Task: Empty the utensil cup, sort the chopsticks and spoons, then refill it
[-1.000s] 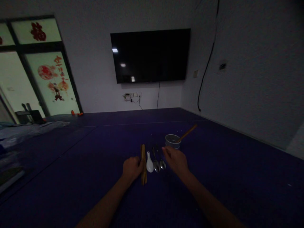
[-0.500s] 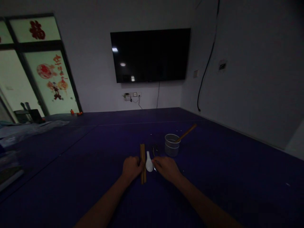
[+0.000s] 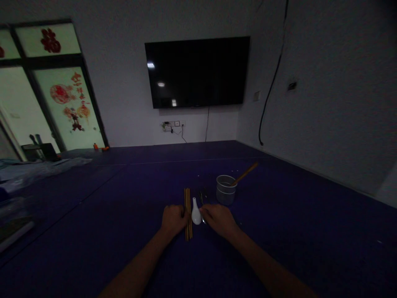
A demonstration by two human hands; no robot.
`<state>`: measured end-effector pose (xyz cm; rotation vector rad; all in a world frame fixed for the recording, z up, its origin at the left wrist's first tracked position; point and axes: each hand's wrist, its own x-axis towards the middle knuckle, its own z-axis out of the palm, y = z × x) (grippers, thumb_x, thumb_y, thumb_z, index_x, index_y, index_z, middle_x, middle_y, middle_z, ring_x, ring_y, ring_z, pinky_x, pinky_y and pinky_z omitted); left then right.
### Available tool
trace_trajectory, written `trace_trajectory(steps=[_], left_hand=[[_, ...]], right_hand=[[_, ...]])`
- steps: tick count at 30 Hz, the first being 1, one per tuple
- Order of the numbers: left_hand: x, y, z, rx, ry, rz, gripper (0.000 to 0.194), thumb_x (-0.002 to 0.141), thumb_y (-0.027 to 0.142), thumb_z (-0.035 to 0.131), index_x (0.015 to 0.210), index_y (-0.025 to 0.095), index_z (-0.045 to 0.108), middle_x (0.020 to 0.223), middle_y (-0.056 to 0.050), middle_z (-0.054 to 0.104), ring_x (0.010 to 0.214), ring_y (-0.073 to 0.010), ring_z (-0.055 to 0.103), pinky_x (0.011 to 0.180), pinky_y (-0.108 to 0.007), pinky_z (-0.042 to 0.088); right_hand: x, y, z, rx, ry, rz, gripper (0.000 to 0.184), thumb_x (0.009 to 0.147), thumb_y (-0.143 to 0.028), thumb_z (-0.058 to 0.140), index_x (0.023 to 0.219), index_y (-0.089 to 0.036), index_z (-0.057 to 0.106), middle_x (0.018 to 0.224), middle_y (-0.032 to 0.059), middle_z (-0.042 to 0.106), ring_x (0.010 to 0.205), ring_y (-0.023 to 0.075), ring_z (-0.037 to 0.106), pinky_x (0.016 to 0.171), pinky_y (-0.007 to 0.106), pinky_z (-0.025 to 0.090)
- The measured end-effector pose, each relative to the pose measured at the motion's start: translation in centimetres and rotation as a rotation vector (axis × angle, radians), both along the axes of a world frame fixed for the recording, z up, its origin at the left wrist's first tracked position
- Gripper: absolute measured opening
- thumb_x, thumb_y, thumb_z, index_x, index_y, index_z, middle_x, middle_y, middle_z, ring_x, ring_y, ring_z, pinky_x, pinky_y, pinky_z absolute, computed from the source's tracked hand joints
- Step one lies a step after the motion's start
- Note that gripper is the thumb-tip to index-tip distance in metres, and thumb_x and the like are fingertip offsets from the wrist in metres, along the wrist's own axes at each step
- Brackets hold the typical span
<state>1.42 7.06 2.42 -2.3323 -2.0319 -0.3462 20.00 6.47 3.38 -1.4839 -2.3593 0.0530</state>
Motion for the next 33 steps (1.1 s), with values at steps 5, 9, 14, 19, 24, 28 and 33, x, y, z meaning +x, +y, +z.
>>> trace_trajectory(steps=[5, 9, 14, 19, 24, 28, 33], left_hand=[[-0.01, 0.04, -0.04, -0.028, 0.001, -0.003, 0.039, 0.085, 0.040, 0.036, 0.075, 0.018, 0.067, 0.076, -0.007, 0.069, 0.077, -0.0193, 0.064, 0.072, -0.029, 0.037], [0.05, 0.00, 0.09, -0.046, 0.007, -0.007, 0.038, 0.085, 0.039, 0.037, 0.075, 0.018, 0.067, 0.076, -0.007, 0.070, 0.078, -0.0188, 0.064, 0.073, -0.029, 0.037], [0.17, -0.15, 0.39, -0.067, 0.021, -0.011, 0.038, 0.085, 0.036, 0.037, 0.075, 0.017, 0.068, 0.076, -0.007, 0.070, 0.077, -0.0189, 0.063, 0.074, -0.029, 0.037], [0.29, -0.30, 0.56, -0.065, 0.031, -0.010, 0.039, 0.085, 0.036, 0.036, 0.075, 0.017, 0.069, 0.078, -0.008, 0.070, 0.078, -0.0193, 0.063, 0.074, -0.029, 0.037], [0.32, -0.27, 0.45, -0.061, 0.029, -0.014, 0.038, 0.084, 0.034, 0.037, 0.074, 0.017, 0.070, 0.075, -0.008, 0.070, 0.075, -0.0182, 0.063, 0.072, -0.028, 0.037], [0.28, -0.16, 0.21, -0.043, 0.030, -0.011, 0.040, 0.084, 0.036, 0.037, 0.072, 0.017, 0.070, 0.075, -0.009, 0.070, 0.074, -0.0181, 0.063, 0.070, -0.028, 0.037], [0.31, -0.13, 0.25, -0.057, 0.046, -0.001, 0.041, 0.083, 0.038, 0.038, 0.074, 0.016, 0.071, 0.076, -0.009, 0.069, 0.075, -0.0194, 0.063, 0.069, -0.029, 0.038]], right_hand=[[0.01, 0.11, -0.12, -0.006, -0.010, -0.011, 0.037, 0.095, -0.039, 0.032, 0.092, -0.022, 0.064, 0.089, 0.0044, 0.071, 0.084, 0.0164, 0.064, 0.064, 0.023, 0.036], [0.04, 0.07, -0.12, 0.015, -0.009, 0.003, 0.037, 0.095, -0.038, 0.031, 0.091, -0.022, 0.064, 0.089, 0.0043, 0.071, 0.083, 0.0164, 0.064, 0.064, 0.024, 0.035], [-0.03, -0.02, 0.09, 0.018, -0.012, -0.004, 0.036, 0.095, -0.038, 0.032, 0.091, -0.023, 0.064, 0.088, 0.0038, 0.071, 0.082, 0.0167, 0.065, 0.063, 0.024, 0.035], [-0.07, -0.11, 0.21, 0.011, -0.015, -0.015, 0.035, 0.095, -0.038, 0.033, 0.092, -0.023, 0.064, 0.088, 0.0040, 0.071, 0.082, 0.0165, 0.065, 0.063, 0.024, 0.036], [-0.08, -0.15, 0.18, 0.024, -0.012, -0.011, 0.036, 0.095, -0.038, 0.032, 0.092, -0.023, 0.065, 0.088, 0.0040, 0.071, 0.082, 0.0173, 0.065, 0.064, 0.024, 0.036], [-0.08, -0.19, 0.28, 0.014, -0.021, -0.012, 0.037, 0.095, -0.038, 0.032, 0.090, -0.022, 0.065, 0.086, 0.0045, 0.071, 0.081, 0.0170, 0.065, 0.063, 0.024, 0.036], [-0.09, -0.12, 0.29, 0.006, -0.024, -0.011, 0.036, 0.095, -0.037, 0.032, 0.090, -0.023, 0.065, 0.087, 0.0047, 0.071, 0.082, 0.0164, 0.065, 0.064, 0.023, 0.036]])
